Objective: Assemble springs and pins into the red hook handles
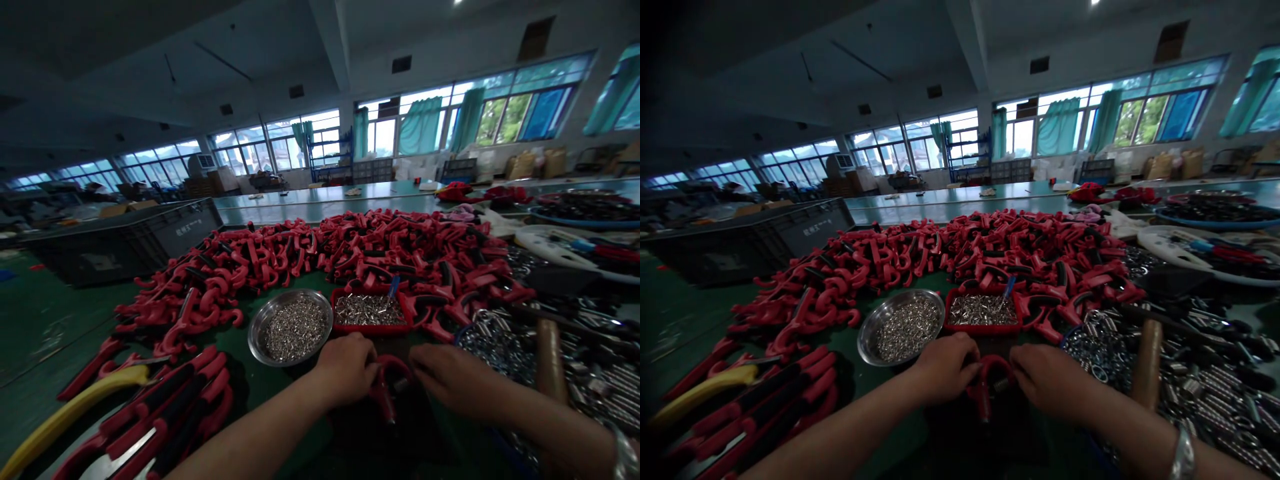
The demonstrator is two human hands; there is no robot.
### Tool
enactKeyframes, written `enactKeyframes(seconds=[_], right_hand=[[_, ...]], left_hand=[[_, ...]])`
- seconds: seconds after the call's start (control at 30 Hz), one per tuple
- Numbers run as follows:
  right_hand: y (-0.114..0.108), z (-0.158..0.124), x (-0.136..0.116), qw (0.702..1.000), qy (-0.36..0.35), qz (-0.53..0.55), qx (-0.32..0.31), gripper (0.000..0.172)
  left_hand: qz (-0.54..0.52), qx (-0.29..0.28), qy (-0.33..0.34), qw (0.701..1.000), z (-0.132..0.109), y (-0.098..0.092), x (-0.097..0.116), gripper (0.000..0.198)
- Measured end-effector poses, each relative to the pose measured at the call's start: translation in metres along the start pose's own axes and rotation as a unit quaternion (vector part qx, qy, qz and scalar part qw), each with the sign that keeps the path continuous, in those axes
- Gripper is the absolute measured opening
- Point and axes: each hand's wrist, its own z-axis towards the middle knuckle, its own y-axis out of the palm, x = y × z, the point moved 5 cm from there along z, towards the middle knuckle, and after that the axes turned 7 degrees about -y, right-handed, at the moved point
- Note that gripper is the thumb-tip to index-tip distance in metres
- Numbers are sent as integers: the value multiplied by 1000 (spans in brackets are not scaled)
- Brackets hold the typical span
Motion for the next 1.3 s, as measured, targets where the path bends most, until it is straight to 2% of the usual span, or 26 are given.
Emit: enactKeyframes(seconds=[0.17, 0.3, 0.43, 0.7, 0.73, 0.83, 0.9, 1.03, 1.13, 1.23, 1.3], right_hand=[[3, -3, -3, 999, 8, -29, 12, 21], [5, -2, -5, 999, 4, -47, 21, 20], [5, -3, -6, 997, 5, -77, 31, 19], [8, -4, -13, 989, -16, -147, 32, 19], [8, -3, -15, 986, -23, -161, 27, 19], [9, -2, -21, 979, -43, -198, 11, 22], [14, -7, -24, 975, -44, -218, 7, 28], [32, -24, -24, 963, -35, -266, 32, 52], [42, -33, -27, 952, -50, -296, 61, 61], [35, -36, -29, 959, -53, -271, 62, 64], [17, -44, -22, 966, -30, -243, 85, 55]], left_hand=[[17, 27, 18, 999, -8, 1, 4, 17], [99, 53, 62, 992, -16, 1, 13, 17], [165, 45, 114, 979, -18, 5, 24, 18], [149, 69, 117, 979, -30, 11, 21, 16], [132, 70, 117, 982, -33, 11, 20, 20], [58, 73, 112, 989, -40, 7, 12, 60], [19, 78, 111, 991, -43, 5, 7, 74], [-19, 75, 103, 992, -41, 10, -3, 79], [-27, 54, 92, 994, -35, 18, -6, 96], [-35, 4, 99, 994, -28, 24, -4, 105], [-44, -8, 101, 994, -25, 23, -4, 103]])
